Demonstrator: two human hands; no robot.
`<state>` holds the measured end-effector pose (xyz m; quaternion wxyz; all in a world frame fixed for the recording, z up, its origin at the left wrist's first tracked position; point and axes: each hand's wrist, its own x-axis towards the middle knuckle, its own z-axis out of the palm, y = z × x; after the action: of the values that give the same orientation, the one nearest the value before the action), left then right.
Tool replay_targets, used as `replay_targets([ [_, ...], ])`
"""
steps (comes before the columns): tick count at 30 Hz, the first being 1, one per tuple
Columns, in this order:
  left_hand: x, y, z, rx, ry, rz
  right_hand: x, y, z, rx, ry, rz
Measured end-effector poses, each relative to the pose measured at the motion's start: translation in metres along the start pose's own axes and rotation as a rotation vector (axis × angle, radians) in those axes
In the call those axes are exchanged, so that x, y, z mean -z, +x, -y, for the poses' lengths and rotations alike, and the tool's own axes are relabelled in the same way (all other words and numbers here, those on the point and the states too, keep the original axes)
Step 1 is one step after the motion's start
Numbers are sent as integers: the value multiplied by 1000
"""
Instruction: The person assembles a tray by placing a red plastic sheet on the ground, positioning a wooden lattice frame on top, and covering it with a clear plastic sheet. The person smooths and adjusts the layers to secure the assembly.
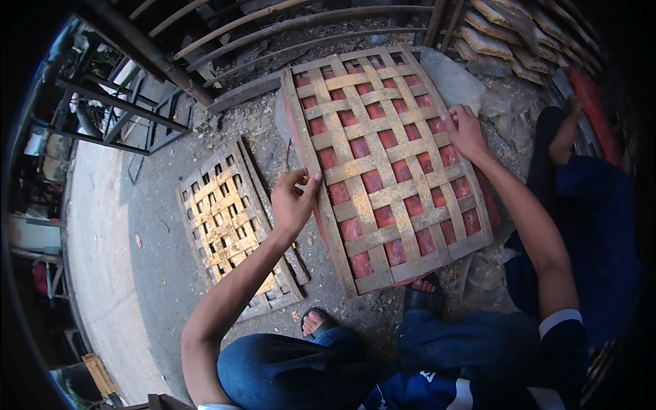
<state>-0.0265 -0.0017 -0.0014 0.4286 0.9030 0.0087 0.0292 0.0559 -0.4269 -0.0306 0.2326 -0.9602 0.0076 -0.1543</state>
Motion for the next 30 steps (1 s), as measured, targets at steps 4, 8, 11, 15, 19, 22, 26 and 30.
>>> replay_targets([
  [4, 10, 5, 13, -22, -49, 31, 1, -1, 3, -9, 50, -10],
  [8, 51, 29, 20, 67, -143, 107, 3, 1, -7, -11, 44, 22],
  [11, 114, 64, -2, -472, 450, 181, 18, 12, 5, 88, -36, 8],
  [15, 154, 104, -26, -515, 1113, 541, 33, 23, 59, 304, 0, -22],
  [19, 115, 93, -11, -384, 920, 515, 9, -11, 115, 473, 85, 145],
  [22, 94, 45, 40, -507, 826, 661, -24, -67, 138, 590, -82, 320],
  [26, 83, 13, 68, -95, 1132, 1135, -19, -68, 144, 588, -157, 530],
  [30, 96, 27, 85, -212, 920, 946, -17, -67, 148, 593, -284, 569],
])
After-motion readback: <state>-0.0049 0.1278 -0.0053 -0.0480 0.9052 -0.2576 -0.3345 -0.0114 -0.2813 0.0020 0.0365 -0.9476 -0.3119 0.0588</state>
